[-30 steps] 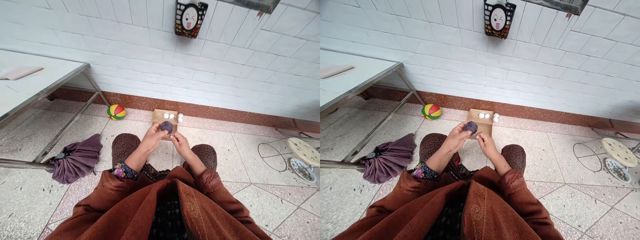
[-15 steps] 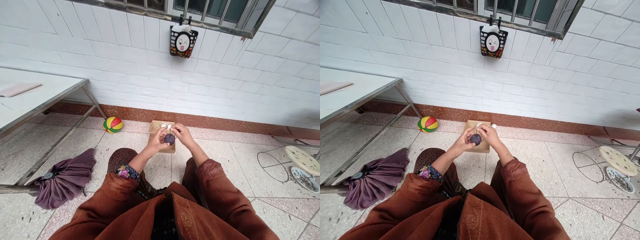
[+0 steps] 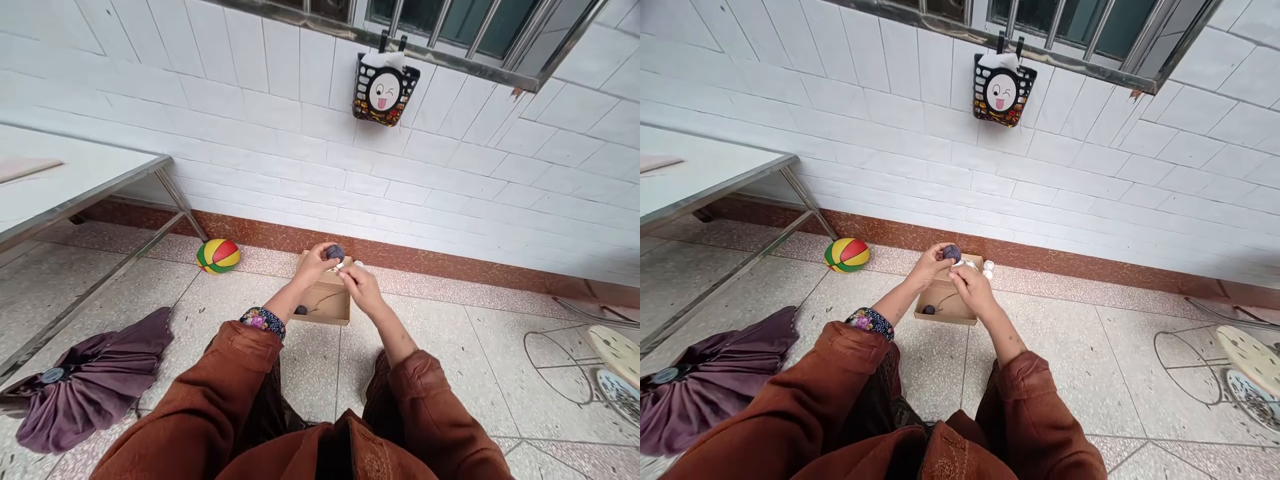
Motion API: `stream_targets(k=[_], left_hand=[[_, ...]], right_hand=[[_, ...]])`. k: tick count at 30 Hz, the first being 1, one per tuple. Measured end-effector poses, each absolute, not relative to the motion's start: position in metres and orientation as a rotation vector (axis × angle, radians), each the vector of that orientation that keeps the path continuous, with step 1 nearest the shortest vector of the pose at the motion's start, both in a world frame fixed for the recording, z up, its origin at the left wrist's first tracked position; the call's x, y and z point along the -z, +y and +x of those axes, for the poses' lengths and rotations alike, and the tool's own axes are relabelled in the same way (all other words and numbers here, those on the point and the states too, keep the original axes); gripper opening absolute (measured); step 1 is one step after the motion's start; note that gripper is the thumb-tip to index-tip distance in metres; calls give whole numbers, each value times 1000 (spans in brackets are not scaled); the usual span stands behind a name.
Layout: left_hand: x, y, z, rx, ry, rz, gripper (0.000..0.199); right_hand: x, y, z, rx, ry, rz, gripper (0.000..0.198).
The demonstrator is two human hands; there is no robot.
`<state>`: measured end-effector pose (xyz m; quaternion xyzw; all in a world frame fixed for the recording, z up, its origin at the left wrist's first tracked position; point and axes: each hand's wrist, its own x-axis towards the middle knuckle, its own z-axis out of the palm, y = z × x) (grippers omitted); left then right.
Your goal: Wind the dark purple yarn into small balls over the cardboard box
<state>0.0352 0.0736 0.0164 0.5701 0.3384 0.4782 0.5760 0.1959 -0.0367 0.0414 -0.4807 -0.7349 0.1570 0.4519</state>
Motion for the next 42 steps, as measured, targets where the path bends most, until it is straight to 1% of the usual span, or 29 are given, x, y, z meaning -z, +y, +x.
stream_targets(k=[3, 5, 8, 10, 12, 14, 17, 20, 24, 27, 31, 32, 34, 36, 37, 39, 42], left_hand=[[-14, 75, 39, -1045, 779, 1358, 58], [-15, 72, 39, -969, 710, 1393, 63], [-15, 66, 36, -853, 556, 1382, 79], [-16, 63, 35, -831, 477, 1328, 84], [-16, 61, 35, -849, 458, 1260, 78], [-17, 60, 37, -881, 491, 1209, 67], [-17, 62, 40, -937, 576, 1184, 57], [-16, 64, 40, -979, 675, 1208, 58], [-11, 65, 39, -1003, 820, 1314, 60], [-6, 63, 40, -986, 826, 1402, 55], [-5, 57, 39, -873, 723, 1464, 48], [-5, 55, 39, -830, 684, 1462, 50], [-5, 52, 38, -762, 587, 1415, 61], [-7, 49, 37, -738, 489, 1317, 73], [-8, 48, 38, -741, 447, 1262, 75], [-10, 47, 39, -750, 385, 1173, 70], [-12, 48, 44, -792, 364, 1062, 58]], right_hand=[[-66, -6, 213, -304, -1770, -1197, 36], [-70, 10, 221, -311, -1677, -1240, 37], [-55, 24, 224, -398, -1497, -1299, 38], [-36, 27, 221, -470, -1385, -1352, 36], [-18, 26, 218, -543, -1338, -1425, 33], [-5, 21, 216, -613, -1386, -1483, 29], [3, 11, 218, -643, -1520, -1515, 27], [-1, -4, 221, -633, -1672, -1472, 31], [-16, -22, 220, -672, -1849, -1277, 31], [-28, -28, 220, -674, -1801, -1202, 33], [-36, -21, 230, -578, -1653, -1227, 36], [-35, -18, 233, -545, -1616, -1247, 37], [-31, -11, 237, -494, -1546, -1306, 37], [-23, -6, 239, -485, -1479, -1375, 37], [-18, -4, 239, -497, -1455, -1404, 37], [-9, -3, 238, -540, -1444, -1444, 36], [3, -4, 233, -609, -1522, -1509, 31]])
